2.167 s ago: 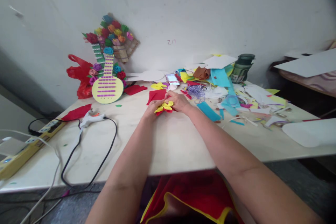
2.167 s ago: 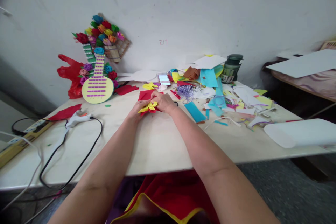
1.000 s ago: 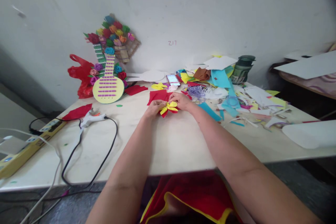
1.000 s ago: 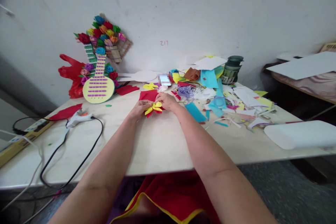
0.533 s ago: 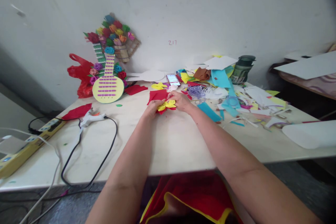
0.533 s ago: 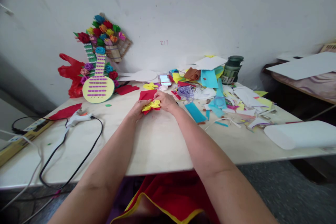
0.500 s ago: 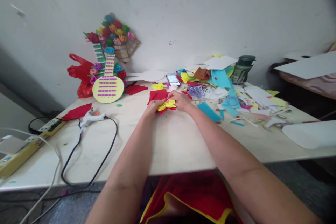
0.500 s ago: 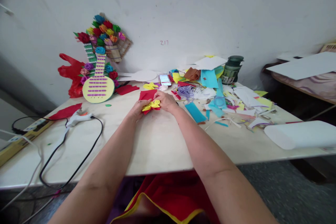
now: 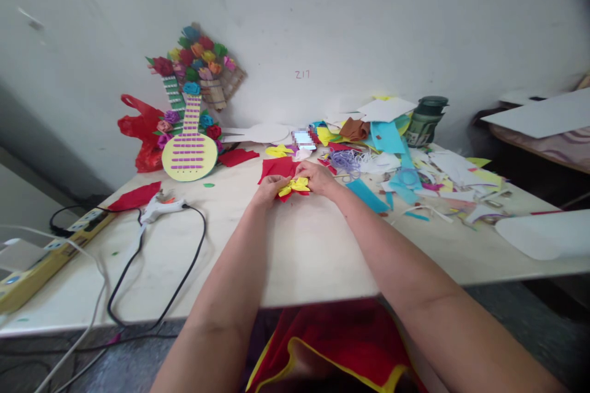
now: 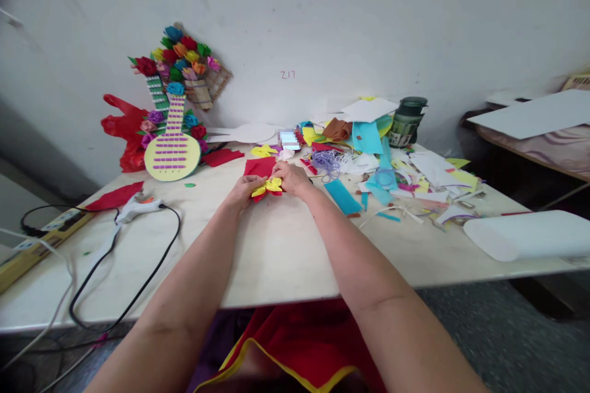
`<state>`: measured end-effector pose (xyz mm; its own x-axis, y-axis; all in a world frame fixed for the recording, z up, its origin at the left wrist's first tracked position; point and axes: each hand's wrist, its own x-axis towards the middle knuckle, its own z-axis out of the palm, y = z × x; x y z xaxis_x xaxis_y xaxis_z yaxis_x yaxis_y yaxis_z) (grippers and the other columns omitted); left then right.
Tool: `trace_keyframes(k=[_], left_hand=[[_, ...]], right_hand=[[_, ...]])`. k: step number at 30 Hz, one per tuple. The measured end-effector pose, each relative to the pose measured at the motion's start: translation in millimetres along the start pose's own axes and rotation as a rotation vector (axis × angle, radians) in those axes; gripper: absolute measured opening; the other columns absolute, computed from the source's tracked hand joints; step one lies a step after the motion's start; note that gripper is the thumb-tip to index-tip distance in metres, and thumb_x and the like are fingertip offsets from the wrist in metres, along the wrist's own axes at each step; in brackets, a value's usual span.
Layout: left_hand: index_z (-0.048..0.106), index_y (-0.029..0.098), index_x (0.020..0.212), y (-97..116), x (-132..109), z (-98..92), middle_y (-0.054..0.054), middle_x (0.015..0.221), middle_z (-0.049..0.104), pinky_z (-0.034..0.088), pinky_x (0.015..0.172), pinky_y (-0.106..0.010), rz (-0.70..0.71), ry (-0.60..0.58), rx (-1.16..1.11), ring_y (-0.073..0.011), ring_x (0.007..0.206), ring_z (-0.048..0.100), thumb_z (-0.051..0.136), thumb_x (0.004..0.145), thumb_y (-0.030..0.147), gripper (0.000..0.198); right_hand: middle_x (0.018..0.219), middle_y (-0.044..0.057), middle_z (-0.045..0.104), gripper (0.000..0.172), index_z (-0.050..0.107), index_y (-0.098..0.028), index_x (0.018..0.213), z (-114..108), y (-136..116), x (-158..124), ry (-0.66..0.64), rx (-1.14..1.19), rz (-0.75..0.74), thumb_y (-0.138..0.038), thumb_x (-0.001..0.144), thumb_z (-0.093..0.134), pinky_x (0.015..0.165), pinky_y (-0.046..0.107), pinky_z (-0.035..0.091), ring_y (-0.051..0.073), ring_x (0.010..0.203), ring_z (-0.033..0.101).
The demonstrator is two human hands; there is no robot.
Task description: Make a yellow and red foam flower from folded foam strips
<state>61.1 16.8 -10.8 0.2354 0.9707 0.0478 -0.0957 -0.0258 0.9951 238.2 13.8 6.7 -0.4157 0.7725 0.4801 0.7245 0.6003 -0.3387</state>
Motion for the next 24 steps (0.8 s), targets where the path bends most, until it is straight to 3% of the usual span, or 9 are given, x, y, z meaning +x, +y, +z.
trace_keyframes(k=[7,13,19,24], left_hand=[[0.06,0.013,0.057,-3,2,-1.5,0.0,0.05,0.053,0.028,0.044,-0.022,0.031,-0.034,0.115,-0.0077,0.045,0.043,0.076,0.054,0.04,0.031],[0.06,0.012,0.063,1,-1,0.8,-0.001,0.057,0.056,0.033,0.05,-0.023,0.087,-0.014,0.248,-0.0093,0.053,0.046,0.073,0.057,0.042,0.033],[0.057,0.013,0.065,5,-3,5.5,0.001,0.057,0.054,0.034,0.052,-0.022,0.16,-0.032,0.239,-0.0092,0.054,0.047,0.072,0.057,0.046,0.037],[0.06,0.013,0.067,1,1,5.0,0.001,0.059,0.056,0.035,0.054,-0.023,0.206,-0.036,0.26,-0.0099,0.057,0.048,0.071,0.059,0.046,0.036]], right_hand=[[0.092,0.005,0.064,0.024,0.074,-0.021,0.085,5,17,2,-0.028,0.19,-0.04,-0.014,0.076,0.053,0.071,0.026,0.043,0.014,0.08,0.057],[0.08,0.004,0.065,0.029,0.071,-0.016,0.077,-3,18,0,0.026,0.405,-0.039,-0.03,0.083,0.048,0.074,0.026,0.044,0.014,0.08,0.057],[0.078,0.004,0.064,0.015,0.071,-0.016,0.074,1,17,5,0.09,0.398,-0.066,-0.028,0.074,0.062,0.069,0.024,0.042,0.013,0.073,0.056],[0.078,0.004,0.064,0.009,0.072,-0.017,0.074,-1,9,6,0.073,0.251,0.04,-0.023,0.07,0.066,0.065,0.023,0.04,0.012,0.071,0.056]])
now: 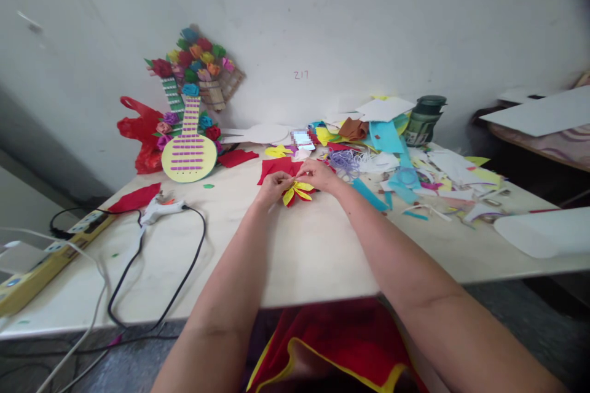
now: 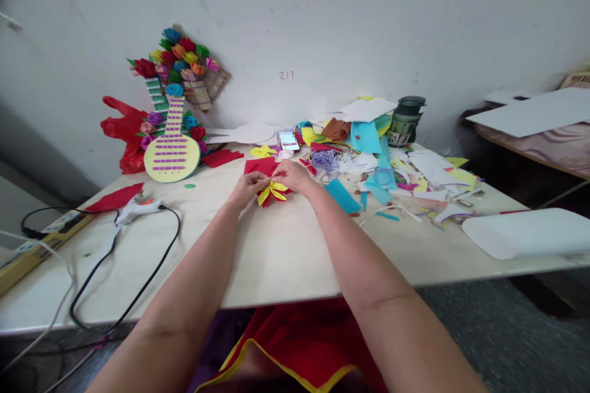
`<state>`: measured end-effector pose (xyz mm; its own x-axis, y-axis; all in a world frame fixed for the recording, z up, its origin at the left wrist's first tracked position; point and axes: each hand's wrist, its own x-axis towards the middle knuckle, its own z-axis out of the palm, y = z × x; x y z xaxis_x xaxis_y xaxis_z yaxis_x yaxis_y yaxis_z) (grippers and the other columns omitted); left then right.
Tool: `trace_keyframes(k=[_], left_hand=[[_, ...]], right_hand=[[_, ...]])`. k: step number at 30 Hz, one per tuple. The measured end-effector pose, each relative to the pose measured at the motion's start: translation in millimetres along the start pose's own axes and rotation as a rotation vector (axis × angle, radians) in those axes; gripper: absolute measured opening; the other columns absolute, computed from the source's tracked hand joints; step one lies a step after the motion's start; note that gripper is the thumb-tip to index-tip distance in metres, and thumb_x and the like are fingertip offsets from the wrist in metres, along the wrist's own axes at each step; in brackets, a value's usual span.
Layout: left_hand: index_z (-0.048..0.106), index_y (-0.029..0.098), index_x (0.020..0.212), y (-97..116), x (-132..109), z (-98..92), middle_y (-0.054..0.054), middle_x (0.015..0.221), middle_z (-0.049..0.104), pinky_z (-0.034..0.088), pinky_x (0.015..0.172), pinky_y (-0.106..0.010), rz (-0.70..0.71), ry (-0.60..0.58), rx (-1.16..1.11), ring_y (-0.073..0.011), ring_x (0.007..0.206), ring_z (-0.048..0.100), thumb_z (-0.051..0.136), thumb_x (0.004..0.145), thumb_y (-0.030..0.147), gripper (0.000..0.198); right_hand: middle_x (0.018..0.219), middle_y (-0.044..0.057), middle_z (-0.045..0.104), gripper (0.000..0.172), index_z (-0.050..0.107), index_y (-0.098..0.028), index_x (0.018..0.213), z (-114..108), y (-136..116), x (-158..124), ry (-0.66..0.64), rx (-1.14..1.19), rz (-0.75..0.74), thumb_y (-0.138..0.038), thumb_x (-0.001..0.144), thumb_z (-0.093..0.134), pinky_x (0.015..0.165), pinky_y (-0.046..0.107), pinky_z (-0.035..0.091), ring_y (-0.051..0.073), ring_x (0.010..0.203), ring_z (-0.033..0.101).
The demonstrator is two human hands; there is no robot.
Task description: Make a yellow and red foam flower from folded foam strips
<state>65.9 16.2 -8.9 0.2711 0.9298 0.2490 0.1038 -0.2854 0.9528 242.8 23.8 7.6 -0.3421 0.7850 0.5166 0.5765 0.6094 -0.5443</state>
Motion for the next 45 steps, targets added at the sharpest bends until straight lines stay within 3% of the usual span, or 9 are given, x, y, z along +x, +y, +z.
trace_keyframes(k=[6,13,18,23,29,36,41,45], left_hand=[[0.059,0.013,0.067,1,0,1.0,0.001,0.059,0.054,0.034,0.053,-0.023,-0.005,0.019,0.041,-0.01,0.056,0.047,0.07,0.059,0.048,0.037],[0.059,0.013,0.067,3,-3,2.7,0.002,0.056,0.051,0.028,0.048,-0.022,-0.071,0.001,0.063,-0.0081,0.05,0.041,0.069,0.06,0.052,0.041],[0.059,0.013,0.067,4,-5,2.0,0.001,0.057,0.053,0.03,0.048,-0.022,-0.095,-0.028,-0.069,-0.0078,0.051,0.043,0.069,0.062,0.052,0.04],[0.062,0.013,0.072,2,-2,0.6,-0.003,0.065,0.06,0.038,0.054,-0.024,-0.199,0.091,-0.255,-0.0124,0.059,0.054,0.07,0.061,0.053,0.042],[0.064,0.013,0.069,-4,2,-3.4,-0.005,0.071,0.065,0.046,0.065,-0.027,-0.226,0.139,-0.504,-0.0156,0.067,0.06,0.079,0.049,0.036,0.035],[0.063,0.013,0.065,-6,-1,-7.1,-0.002,0.064,0.063,0.046,0.062,-0.025,-0.2,0.05,-0.561,-0.0122,0.061,0.059,0.078,0.05,0.025,0.025],[0.066,0.013,0.078,-4,-2,-9.7,-0.004,0.075,0.068,0.047,0.068,-0.028,-0.218,-0.06,-0.518,-0.015,0.067,0.062,0.078,0.049,0.018,0.033],[0.064,0.012,0.075,-2,-3,-7.9,-0.005,0.073,0.067,0.047,0.066,-0.028,-0.235,-0.041,-0.496,-0.0149,0.065,0.062,0.08,0.046,0.017,0.033]], right_hand=[[0.083,0.004,0.066,0.014,0.073,-0.016,0.074,-6,-13,-2,-0.074,-0.124,0.07,-0.023,0.075,0.062,0.063,0.022,0.038,0.012,0.074,0.057],[0.092,0.002,0.066,0.015,0.073,-0.019,0.074,-6,-17,-4,-0.071,-0.219,0.084,-0.025,0.076,0.06,0.061,0.022,0.036,0.013,0.078,0.058],[0.095,0.001,0.066,0.011,0.073,-0.02,0.071,-5,-17,-3,-0.023,-0.188,0.1,-0.025,0.072,0.063,0.059,0.023,0.037,0.012,0.077,0.058],[0.092,0.003,0.065,0.009,0.073,-0.019,0.069,-2,-13,-2,0.002,-0.043,0.105,-0.019,0.07,0.064,0.065,0.023,0.042,0.013,0.079,0.059],[0.085,0.003,0.066,0.006,0.073,-0.018,0.064,5,0,2,0.041,0.095,0.088,-0.019,0.065,0.066,0.068,0.025,0.045,0.014,0.074,0.059],[0.076,0.003,0.067,0.005,0.072,-0.017,0.061,6,1,3,0.067,0.232,0.045,-0.017,0.063,0.067,0.071,0.025,0.046,0.015,0.074,0.061],[0.073,0.003,0.068,0.007,0.072,-0.017,0.064,6,2,2,0.053,0.246,0.054,-0.018,0.065,0.065,0.069,0.024,0.047,0.015,0.074,0.061],[0.075,0.004,0.068,0.007,0.072,-0.017,0.065,7,4,2,0.054,0.222,0.077,-0.019,0.065,0.065,0.071,0.025,0.047,0.015,0.075,0.061]])
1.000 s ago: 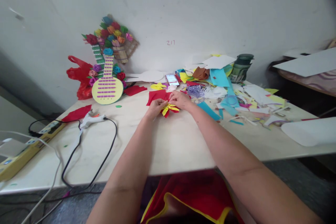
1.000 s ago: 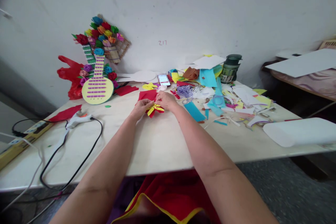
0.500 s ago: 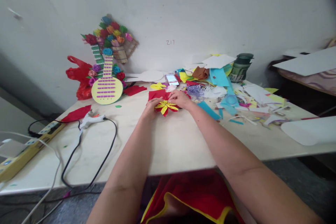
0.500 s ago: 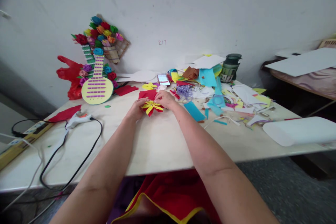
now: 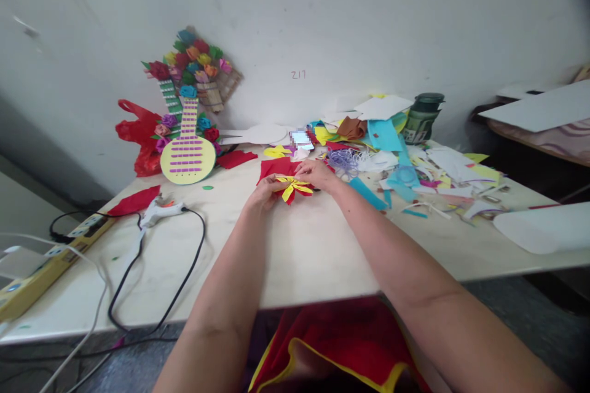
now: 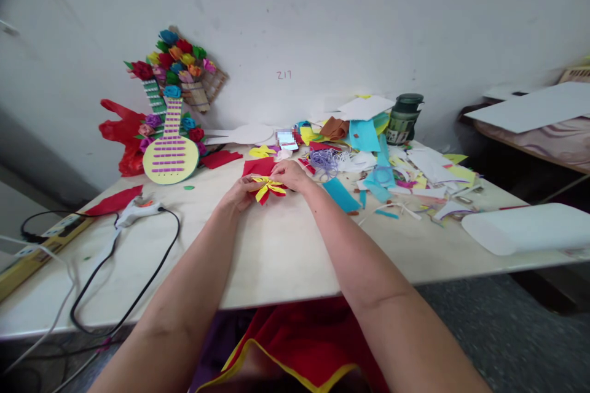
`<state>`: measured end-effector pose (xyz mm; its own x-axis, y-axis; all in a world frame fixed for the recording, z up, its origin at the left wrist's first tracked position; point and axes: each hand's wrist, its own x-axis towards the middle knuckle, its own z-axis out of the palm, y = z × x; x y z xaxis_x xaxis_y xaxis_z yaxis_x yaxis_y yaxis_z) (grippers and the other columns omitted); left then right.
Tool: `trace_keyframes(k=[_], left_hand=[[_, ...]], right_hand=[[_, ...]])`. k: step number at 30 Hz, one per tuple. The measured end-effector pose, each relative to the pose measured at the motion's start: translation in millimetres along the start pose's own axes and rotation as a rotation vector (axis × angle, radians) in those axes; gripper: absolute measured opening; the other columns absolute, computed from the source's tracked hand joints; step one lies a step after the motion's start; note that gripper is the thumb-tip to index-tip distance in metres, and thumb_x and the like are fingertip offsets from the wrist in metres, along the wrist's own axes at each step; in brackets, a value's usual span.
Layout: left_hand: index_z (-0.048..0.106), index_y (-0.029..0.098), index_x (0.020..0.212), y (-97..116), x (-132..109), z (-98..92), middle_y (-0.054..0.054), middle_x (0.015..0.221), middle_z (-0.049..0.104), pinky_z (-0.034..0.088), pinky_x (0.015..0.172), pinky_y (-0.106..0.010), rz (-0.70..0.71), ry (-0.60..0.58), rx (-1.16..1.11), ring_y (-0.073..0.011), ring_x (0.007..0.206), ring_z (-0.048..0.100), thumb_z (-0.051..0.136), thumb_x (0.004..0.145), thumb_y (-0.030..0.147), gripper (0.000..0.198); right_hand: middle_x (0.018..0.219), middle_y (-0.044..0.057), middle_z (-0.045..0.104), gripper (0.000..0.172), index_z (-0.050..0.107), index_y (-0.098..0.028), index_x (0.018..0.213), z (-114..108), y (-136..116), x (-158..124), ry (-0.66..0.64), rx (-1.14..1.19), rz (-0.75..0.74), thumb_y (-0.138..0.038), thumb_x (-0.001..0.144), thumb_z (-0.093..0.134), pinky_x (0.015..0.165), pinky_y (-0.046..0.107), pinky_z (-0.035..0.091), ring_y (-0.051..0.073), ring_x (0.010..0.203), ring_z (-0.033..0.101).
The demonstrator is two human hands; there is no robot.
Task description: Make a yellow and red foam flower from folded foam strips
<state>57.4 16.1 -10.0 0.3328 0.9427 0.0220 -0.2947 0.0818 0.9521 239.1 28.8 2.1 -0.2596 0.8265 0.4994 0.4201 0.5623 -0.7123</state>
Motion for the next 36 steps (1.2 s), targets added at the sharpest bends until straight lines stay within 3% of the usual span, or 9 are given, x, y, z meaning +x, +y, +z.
trace_keyframes(k=[3,8,16,19,25,36], left_hand=[[0.06,0.014,0.073,0,-1,3.7,-0.002,0.069,0.066,0.047,0.064,-0.027,0.045,0.059,0.054,-0.0144,0.063,0.062,0.082,0.045,0.018,0.036],[0.055,0.019,0.09,1,-2,7.4,0.001,0.068,0.065,0.045,0.054,-0.024,0.141,0.112,0.178,-0.0136,0.058,0.061,0.082,0.049,0.029,0.05],[0.052,0.017,0.095,2,-2,12.6,-0.002,0.077,0.068,0.049,0.069,-0.03,0.269,0.113,0.139,-0.015,0.068,0.063,0.083,0.046,0.027,0.059],[0.053,0.016,0.097,2,-1,12.3,-0.003,0.079,0.068,0.049,0.071,-0.031,0.248,0.144,0.104,-0.0159,0.071,0.064,0.083,0.044,0.025,0.061],[0.061,0.015,0.082,1,0,10.1,-0.002,0.081,0.068,0.049,0.07,-0.027,0.147,0.129,0.053,-0.0146,0.072,0.063,0.083,0.044,0.023,0.044],[0.062,0.019,0.093,2,-1,10.1,-0.002,0.086,0.066,0.048,0.06,-0.025,0.103,0.158,0.046,-0.0141,0.07,0.062,0.082,0.046,0.021,0.051]], right_hand=[[0.076,0.004,0.069,0.007,0.072,-0.017,0.065,1,2,1,0.007,-0.021,0.004,-0.02,0.065,0.066,0.072,0.026,0.047,0.015,0.076,0.061],[0.074,0.004,0.068,0.009,0.073,-0.016,0.067,0,3,1,0.043,0.003,0.031,-0.021,0.066,0.065,0.069,0.025,0.046,0.015,0.073,0.061],[0.075,0.004,0.068,0.008,0.072,-0.015,0.065,1,-5,-1,0.105,0.056,0.1,-0.018,0.065,0.064,0.07,0.025,0.046,0.015,0.075,0.061],[0.076,0.003,0.068,0.008,0.071,-0.016,0.063,1,-9,-2,0.115,0.065,0.123,-0.019,0.065,0.063,0.069,0.025,0.046,0.015,0.074,0.061],[0.074,0.003,0.068,0.009,0.071,-0.016,0.064,3,-11,-3,0.127,0.059,0.131,-0.02,0.066,0.063,0.065,0.024,0.046,0.014,0.071,0.06],[0.074,0.003,0.065,0.01,0.07,-0.015,0.064,6,-10,-3,0.147,-0.002,0.156,-0.02,0.066,0.062,0.063,0.025,0.045,0.014,0.069,0.059]])
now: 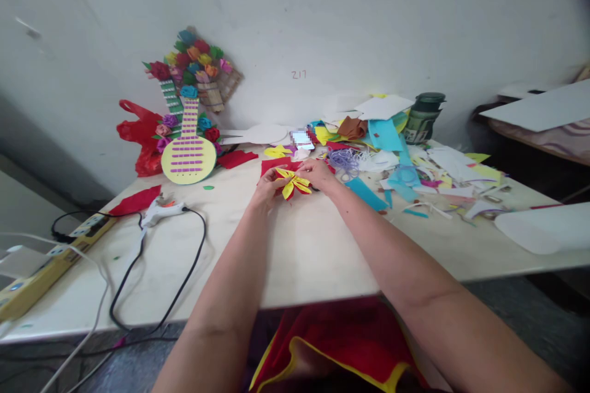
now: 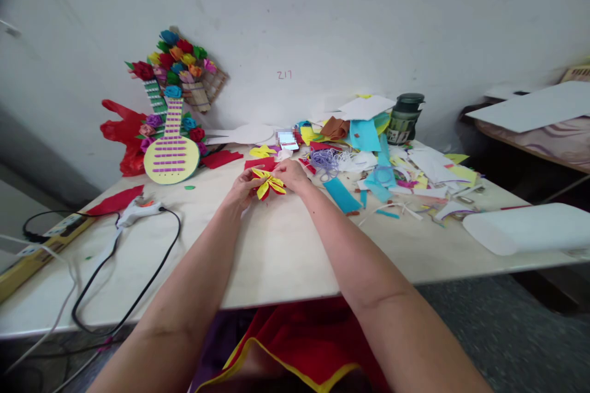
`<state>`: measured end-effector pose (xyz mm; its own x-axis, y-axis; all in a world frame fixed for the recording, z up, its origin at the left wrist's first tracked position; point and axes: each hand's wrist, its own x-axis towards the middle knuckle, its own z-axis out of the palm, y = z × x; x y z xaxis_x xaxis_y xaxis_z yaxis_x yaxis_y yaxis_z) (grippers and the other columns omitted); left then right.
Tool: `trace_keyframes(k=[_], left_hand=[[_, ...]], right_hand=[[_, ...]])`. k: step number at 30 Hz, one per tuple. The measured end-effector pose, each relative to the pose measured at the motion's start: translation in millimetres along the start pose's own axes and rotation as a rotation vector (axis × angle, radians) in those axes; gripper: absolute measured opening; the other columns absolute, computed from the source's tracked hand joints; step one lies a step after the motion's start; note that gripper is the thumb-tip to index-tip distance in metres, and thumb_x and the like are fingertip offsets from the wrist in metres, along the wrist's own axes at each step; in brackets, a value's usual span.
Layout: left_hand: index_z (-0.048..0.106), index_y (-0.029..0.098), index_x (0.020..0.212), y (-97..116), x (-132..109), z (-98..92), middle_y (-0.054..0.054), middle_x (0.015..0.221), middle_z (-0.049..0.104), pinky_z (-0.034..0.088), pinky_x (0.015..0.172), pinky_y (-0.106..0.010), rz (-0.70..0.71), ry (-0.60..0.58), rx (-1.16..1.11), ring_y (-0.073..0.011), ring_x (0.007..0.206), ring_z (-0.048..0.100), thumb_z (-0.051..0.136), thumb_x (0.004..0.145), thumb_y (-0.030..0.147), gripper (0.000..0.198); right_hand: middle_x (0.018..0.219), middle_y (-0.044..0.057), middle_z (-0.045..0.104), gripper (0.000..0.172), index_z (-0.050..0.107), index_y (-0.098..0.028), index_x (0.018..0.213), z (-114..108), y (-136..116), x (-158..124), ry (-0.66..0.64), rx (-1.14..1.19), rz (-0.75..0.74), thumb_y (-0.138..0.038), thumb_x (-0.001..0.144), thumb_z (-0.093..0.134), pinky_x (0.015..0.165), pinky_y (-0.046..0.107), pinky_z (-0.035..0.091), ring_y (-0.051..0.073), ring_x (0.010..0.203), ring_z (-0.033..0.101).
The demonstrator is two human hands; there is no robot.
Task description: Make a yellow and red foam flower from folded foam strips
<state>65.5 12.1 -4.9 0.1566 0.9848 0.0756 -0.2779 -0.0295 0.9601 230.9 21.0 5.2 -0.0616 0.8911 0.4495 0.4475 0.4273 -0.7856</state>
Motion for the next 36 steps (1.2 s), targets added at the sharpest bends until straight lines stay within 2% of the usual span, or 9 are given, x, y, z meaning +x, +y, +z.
trace_keyframes(k=[5,10,17,25,31,36], left_hand=[[0.063,0.015,0.078,-1,1,-2.1,-0.002,0.075,0.065,0.047,0.062,-0.026,-0.032,-0.047,-0.011,-0.0134,0.065,0.061,0.081,0.047,0.02,0.037],[0.065,0.014,0.077,0,0,0.8,-0.003,0.077,0.066,0.048,0.066,-0.029,-0.04,-0.035,-0.032,-0.0147,0.067,0.061,0.081,0.046,0.018,0.035],[0.065,0.014,0.076,-1,-1,3.7,-0.003,0.078,0.067,0.049,0.069,-0.029,-0.018,-0.027,-0.065,-0.015,0.069,0.062,0.08,0.046,0.017,0.033],[0.06,0.015,0.066,-2,-1,5.1,-0.001,0.069,0.065,0.049,0.063,-0.029,-0.029,0.005,-0.036,-0.0143,0.062,0.061,0.081,0.043,0.019,0.032],[0.062,0.014,0.074,-2,0,6.6,-0.002,0.071,0.066,0.048,0.062,-0.027,-0.045,-0.006,-0.087,-0.0145,0.063,0.061,0.081,0.045,0.017,0.035],[0.058,0.017,0.08,-2,-2,8.5,-0.001,0.075,0.066,0.048,0.065,-0.027,-0.031,0.023,-0.18,-0.0152,0.068,0.063,0.08,0.045,0.014,0.041]], right_hand=[[0.075,0.003,0.066,0.01,0.07,-0.015,0.064,0,-2,-1,-0.026,0.015,0.004,-0.019,0.066,0.061,0.065,0.025,0.046,0.014,0.069,0.059],[0.08,0.003,0.066,0.01,0.07,-0.016,0.064,0,1,1,-0.001,-0.019,-0.003,-0.021,0.066,0.062,0.069,0.026,0.046,0.015,0.075,0.06],[0.092,0.003,0.067,0.012,0.071,-0.019,0.066,2,-1,2,0.029,-0.229,-0.025,-0.025,0.068,0.061,0.072,0.026,0.045,0.016,0.082,0.06],[0.103,0.0,0.063,0.015,0.071,-0.023,0.07,0,-22,-11,0.064,-0.48,-0.027,-0.025,0.075,0.056,0.064,0.025,0.041,0.015,0.081,0.057],[0.112,-0.001,0.06,0.02,0.071,-0.023,0.072,0,-26,-14,0.052,-0.539,-0.077,-0.026,0.078,0.052,0.065,0.026,0.042,0.015,0.083,0.058],[0.113,-0.002,0.061,0.019,0.072,-0.024,0.071,1,-24,-12,0.077,-0.489,-0.112,-0.026,0.076,0.054,0.07,0.026,0.045,0.015,0.091,0.059]])
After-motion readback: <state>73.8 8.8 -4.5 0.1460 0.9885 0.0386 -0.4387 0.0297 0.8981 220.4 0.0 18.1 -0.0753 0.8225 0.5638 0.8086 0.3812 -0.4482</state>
